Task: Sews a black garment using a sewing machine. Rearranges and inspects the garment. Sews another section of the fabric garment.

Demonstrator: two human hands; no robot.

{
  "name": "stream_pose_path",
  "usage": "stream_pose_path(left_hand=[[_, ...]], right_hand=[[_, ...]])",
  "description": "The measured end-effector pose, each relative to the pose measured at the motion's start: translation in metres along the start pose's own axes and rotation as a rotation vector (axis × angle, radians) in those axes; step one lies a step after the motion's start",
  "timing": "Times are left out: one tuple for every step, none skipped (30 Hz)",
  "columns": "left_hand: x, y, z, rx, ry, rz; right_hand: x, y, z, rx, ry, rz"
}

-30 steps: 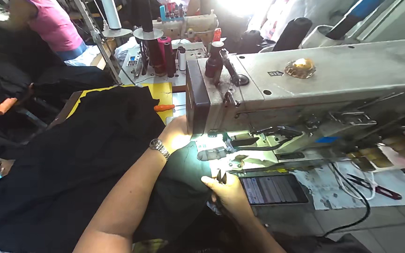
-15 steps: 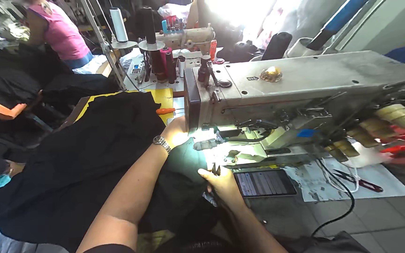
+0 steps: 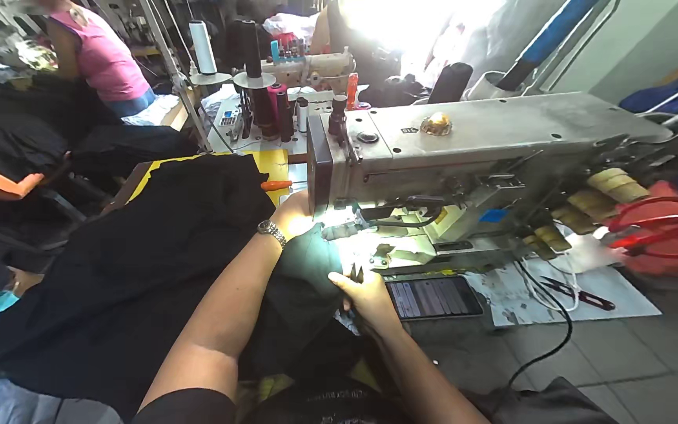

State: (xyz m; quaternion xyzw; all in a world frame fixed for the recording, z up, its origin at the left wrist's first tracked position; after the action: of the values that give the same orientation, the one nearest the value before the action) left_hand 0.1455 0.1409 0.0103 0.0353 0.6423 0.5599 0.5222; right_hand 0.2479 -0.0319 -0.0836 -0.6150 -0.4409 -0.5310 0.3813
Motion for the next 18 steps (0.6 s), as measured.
stream_pose_path(left_hand=[[-0.001, 0.001, 0.0, 0.001, 0.003, -0.018], [-0.002, 0.002, 0.0, 0.006, 0.002, -0.023], [-0.004, 0.003, 0.0, 0.008, 0.002, -0.022], [-0.006, 0.005, 0.001, 0.004, 0.002, -0.018], [-0.007, 0.006, 0.002, -0.005, 0.005, -0.012], [-0.008, 0.008, 0.002, -0.011, 0.015, -0.002], [-0.007, 0.009, 0.001, -0.023, 0.017, 0.012], [-0.004, 0.011, -0.003, -0.043, 0.005, 0.03], [0.0, 0.014, -0.01, -0.095, -0.026, 0.054], [0.005, 0.017, -0.021, -0.182, -0.064, 0.084], [0.013, 0.019, -0.036, -0.295, -0.093, 0.124], [0.021, 0.02, -0.057, -0.391, -0.077, 0.142], [0.029, 0.017, -0.084, -0.465, -0.015, 0.135], [0.037, 0.01, -0.11, -0.515, 0.069, 0.118], [0.042, 0.001, -0.129, -0.535, 0.134, 0.098], [0.046, -0.007, -0.142, -0.516, 0.185, 0.075], [0.047, -0.013, -0.151, -0.504, 0.205, 0.037], [0.046, -0.013, -0.155, -0.506, 0.204, -0.001]], right_hand=[[0.001, 0.0, 0.0, -0.001, 0.004, 0.0], [0.002, 0.0, 0.0, -0.003, 0.01, -0.003], [0.002, 0.0, 0.0, -0.002, 0.016, -0.01], [0.002, 0.0, 0.0, -0.003, 0.016, -0.015], [0.002, 0.0, -0.001, 0.001, 0.012, -0.021], [0.001, 0.0, -0.001, 0.006, 0.008, -0.026], [0.0, 0.0, -0.003, 0.013, 0.003, -0.035], [-0.002, 0.0, -0.006, 0.024, -0.007, -0.052], [-0.006, 0.0, -0.009, 0.034, -0.026, -0.075], [-0.01, 0.0, -0.012, 0.036, -0.046, -0.086], [-0.015, -0.001, -0.013, 0.033, -0.058, -0.088], [-0.019, -0.001, -0.015, 0.033, -0.068, -0.084], [-0.023, -0.002, -0.018, 0.037, -0.083, -0.073], [-0.025, -0.002, -0.021, 0.046, -0.093, -0.054], [-0.023, -0.003, -0.023, 0.053, -0.103, -0.012], [-0.021, -0.004, -0.025, 0.069, -0.113, 0.052], [-0.018, -0.005, -0.028, 0.098, -0.124, 0.135], [-0.016, -0.007, -0.031, 0.14, -0.134, 0.221]])
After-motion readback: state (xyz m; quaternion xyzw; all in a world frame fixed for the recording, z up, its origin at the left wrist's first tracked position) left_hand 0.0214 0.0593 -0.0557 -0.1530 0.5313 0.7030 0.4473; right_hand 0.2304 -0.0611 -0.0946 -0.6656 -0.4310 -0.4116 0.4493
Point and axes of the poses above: each hand's wrist, its own z-axis towards the middle knuckle, its own y-axis out of the back of the hand, x = y × z, the point moved 5 cm from there along z, towards the middle knuckle, and after that the axes turned 4 degrees about -z, right-handed, at the moved point
